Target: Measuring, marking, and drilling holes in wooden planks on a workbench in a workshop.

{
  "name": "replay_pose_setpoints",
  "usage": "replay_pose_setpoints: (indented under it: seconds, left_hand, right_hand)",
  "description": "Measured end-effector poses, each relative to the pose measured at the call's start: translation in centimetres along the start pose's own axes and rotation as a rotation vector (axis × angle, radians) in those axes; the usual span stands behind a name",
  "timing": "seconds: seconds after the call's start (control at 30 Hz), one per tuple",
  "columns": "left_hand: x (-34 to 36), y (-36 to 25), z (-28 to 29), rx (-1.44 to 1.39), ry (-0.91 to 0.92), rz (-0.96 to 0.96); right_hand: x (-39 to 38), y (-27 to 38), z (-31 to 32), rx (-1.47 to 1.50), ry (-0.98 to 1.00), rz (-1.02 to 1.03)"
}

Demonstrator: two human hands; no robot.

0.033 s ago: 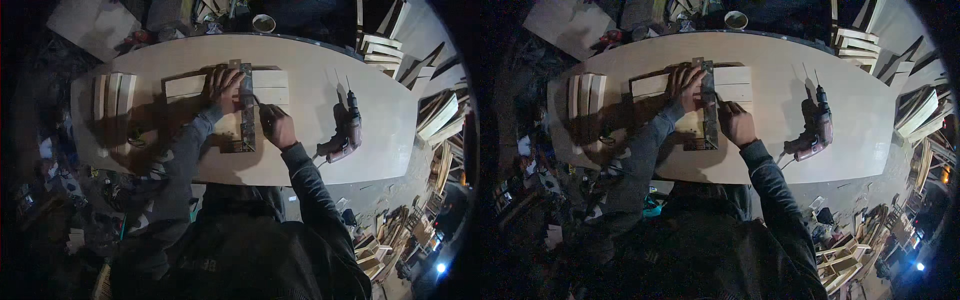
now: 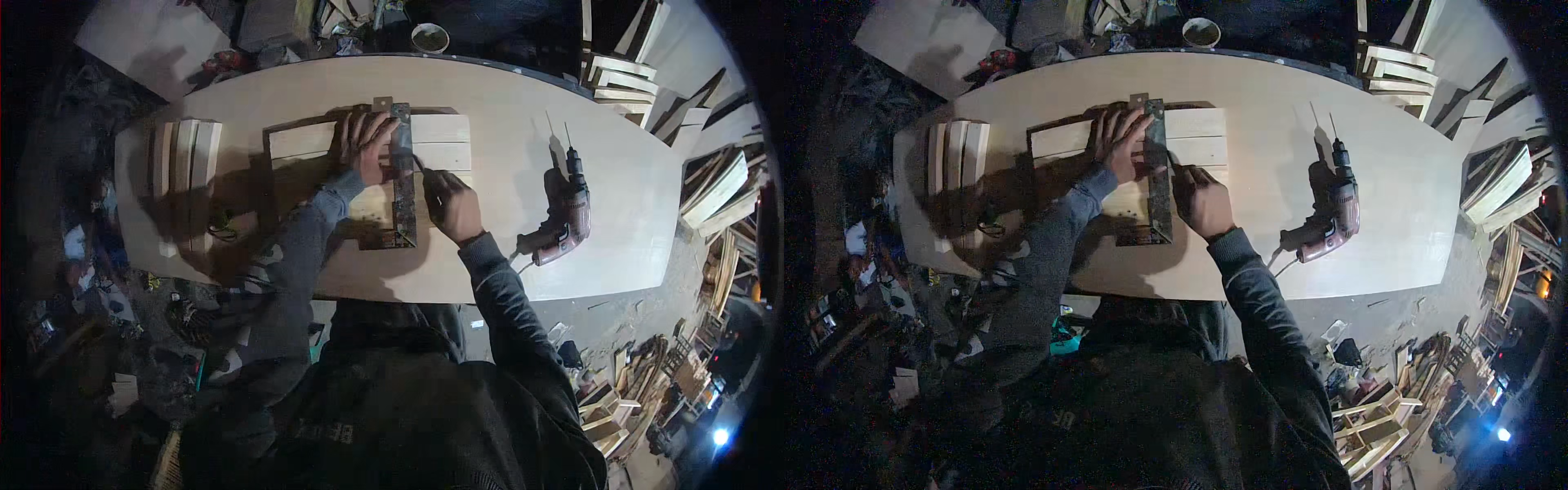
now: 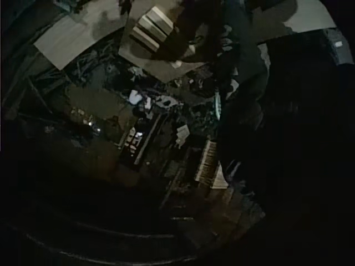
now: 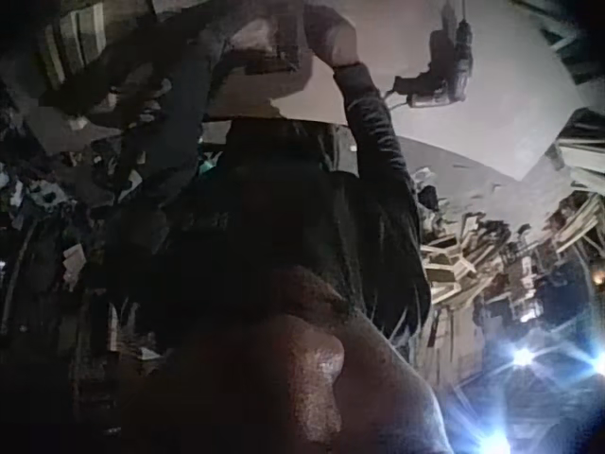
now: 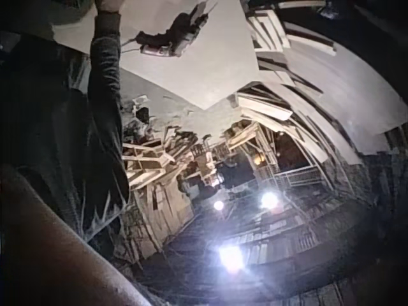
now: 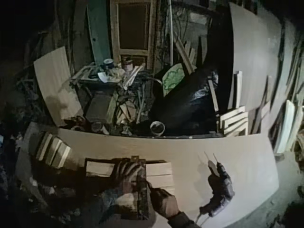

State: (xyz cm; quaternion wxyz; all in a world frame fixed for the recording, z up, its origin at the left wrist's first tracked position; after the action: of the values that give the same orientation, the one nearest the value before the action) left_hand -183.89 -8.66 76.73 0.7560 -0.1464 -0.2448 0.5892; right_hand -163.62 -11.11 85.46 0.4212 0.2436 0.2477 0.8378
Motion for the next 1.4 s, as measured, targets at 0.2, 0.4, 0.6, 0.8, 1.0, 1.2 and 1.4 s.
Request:
replay_pose_setpoints:
  seconds: [0.2, 0.4, 0.6, 0.8, 1.0, 1.2, 1.4]
  left_hand:
    - [0.1, -0.2, 0.4, 0.145, 0.043, 0.016]
    - [-0.1, -1.1, 1.0, 0.271, 0.141, 0.08]
    - [-0.2, 0.2, -0.4, 0.165, 0.078, 0.045]
    - [-0.2, -0.1, -0.1, 0.127, 0.005, -0.026]
    - [0.0, -0.6, 0.5, 0.194, 0.04, -0.031]
    - [-0.2, -0.4, 0.1, 0.038, 0.004, 0.018]
    - [-0.5, 0.2, -0.8, 0.161, 0.091, 0.042]
  right_hand:
    - [2.6, -1.7, -0.2, 0.183, -0.147, -0.088]
    - [7.1, -3.7, -1.0, 0.144, -0.115, -0.002]
    - [1.1, -2.3, -1.0, 0.214, -0.063, -0.044]
    - [-5.2, 0.7, 0.2, 0.198, 0.023, -0.121]
    - [-3.6, 0.2, 0.6, 0.222, -0.025, -0.179]
    - [-4.6, -0.3, -0.7, 0.286, -0.047, -0.185]
    - [-13.3, 4.3, -0.2, 0.173, -0.014, -0.088]
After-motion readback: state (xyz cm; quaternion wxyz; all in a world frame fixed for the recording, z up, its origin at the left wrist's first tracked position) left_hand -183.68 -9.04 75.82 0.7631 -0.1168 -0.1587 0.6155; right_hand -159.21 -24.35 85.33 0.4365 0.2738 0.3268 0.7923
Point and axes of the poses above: each hand's wrist, its own x-axis towards the middle knuckle, its own z-axis out of the back of the hand, y = z × x, the point moved 5 cm from there along x, towards the middle knuckle, and after that the axes turned 3 degrees about -x, right-handed, at the moved point
